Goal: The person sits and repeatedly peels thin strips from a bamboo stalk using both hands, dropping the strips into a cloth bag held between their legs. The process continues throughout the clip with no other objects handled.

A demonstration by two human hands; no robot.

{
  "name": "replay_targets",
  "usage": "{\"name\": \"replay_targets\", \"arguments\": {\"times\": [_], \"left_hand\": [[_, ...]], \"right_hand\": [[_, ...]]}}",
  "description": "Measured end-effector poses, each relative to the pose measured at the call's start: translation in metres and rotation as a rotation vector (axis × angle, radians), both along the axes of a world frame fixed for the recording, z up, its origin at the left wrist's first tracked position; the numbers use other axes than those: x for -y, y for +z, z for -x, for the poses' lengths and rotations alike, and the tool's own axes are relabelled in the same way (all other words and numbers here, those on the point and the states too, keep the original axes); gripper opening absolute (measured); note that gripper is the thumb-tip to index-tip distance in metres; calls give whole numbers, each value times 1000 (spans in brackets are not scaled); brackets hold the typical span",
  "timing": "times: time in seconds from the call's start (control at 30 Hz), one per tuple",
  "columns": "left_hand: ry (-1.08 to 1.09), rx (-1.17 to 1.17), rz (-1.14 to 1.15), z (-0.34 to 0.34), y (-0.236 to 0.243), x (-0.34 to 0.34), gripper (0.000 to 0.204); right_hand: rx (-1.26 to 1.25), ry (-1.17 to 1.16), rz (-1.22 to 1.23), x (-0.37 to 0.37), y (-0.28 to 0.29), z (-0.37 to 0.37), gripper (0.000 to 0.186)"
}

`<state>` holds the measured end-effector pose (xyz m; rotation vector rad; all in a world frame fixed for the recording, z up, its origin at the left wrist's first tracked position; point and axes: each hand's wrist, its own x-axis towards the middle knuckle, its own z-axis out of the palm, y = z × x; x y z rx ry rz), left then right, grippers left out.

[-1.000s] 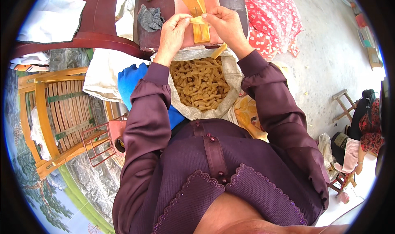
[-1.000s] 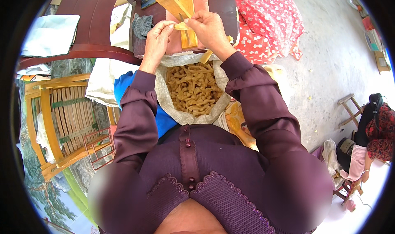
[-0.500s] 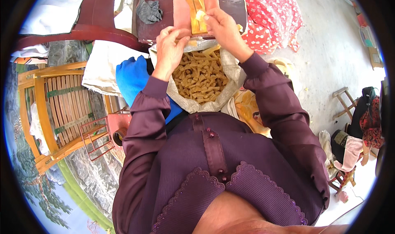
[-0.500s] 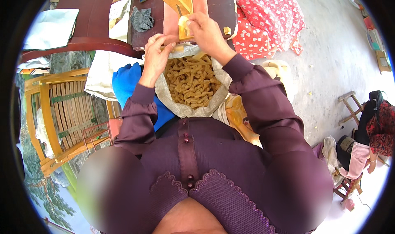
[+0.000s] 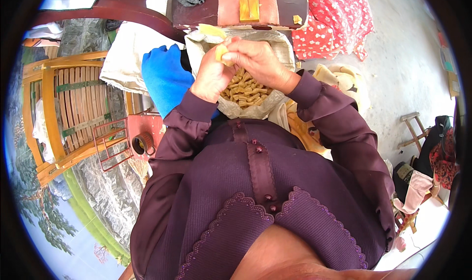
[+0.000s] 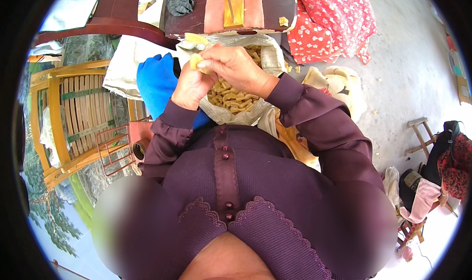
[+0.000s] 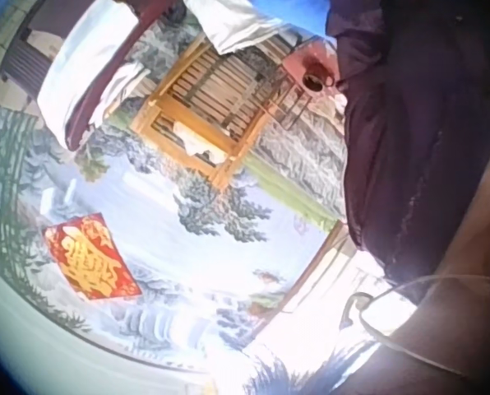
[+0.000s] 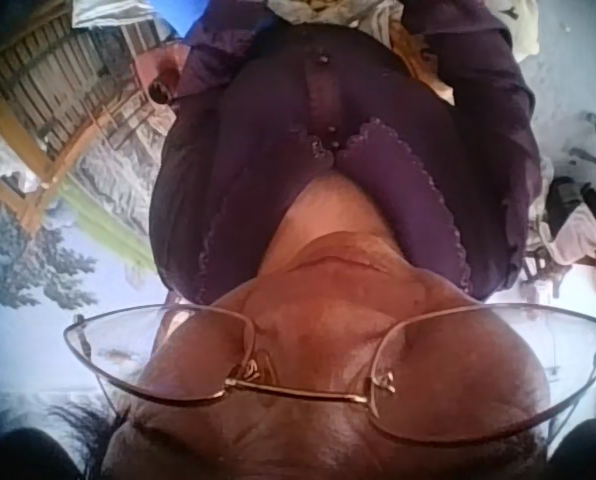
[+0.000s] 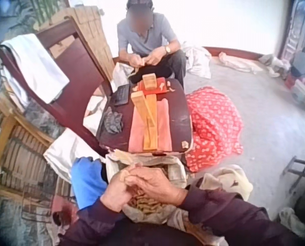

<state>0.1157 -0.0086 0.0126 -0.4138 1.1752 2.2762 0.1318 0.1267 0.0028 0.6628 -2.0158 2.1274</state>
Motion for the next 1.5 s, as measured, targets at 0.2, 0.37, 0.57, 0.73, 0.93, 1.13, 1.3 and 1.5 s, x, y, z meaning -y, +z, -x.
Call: {"name": "replay_targets", "arguments": {"times": [0.2, 0.37, 0.57, 0.73, 0.93, 1.13, 1.3, 1.5], "left_hand": [[-152, -92, 145, -2, -8, -11, 14], [-351, -723, 615, -6, -3, -9, 21], [179, -1361, 1114, -4, 7, -14, 22], [212, -1573, 1168, 6, 9, -12, 19], [74, -1222, 825, 13, 4, -6, 15], [0, -614, 141, 8, 18, -9, 13], [-34, -1006, 543, 17, 20, -6, 14], [45, -921, 460, 23, 16, -4, 16]], "right_hand": [[-55, -216, -153, -7, 11, 5, 14], [-511, -385, -389, -15, 14, 15, 15], [543, 126, 550, -12, 14, 14, 17], [359, 25, 206, -16, 12, 14, 23], [-254, -247, -512, -23, 29, 4, 32], [-287, -360, -528, -30, 29, 15, 25], [98, -34, 21, -32, 25, 17, 26], [391, 167, 104, -35, 36, 16, 22]]}}
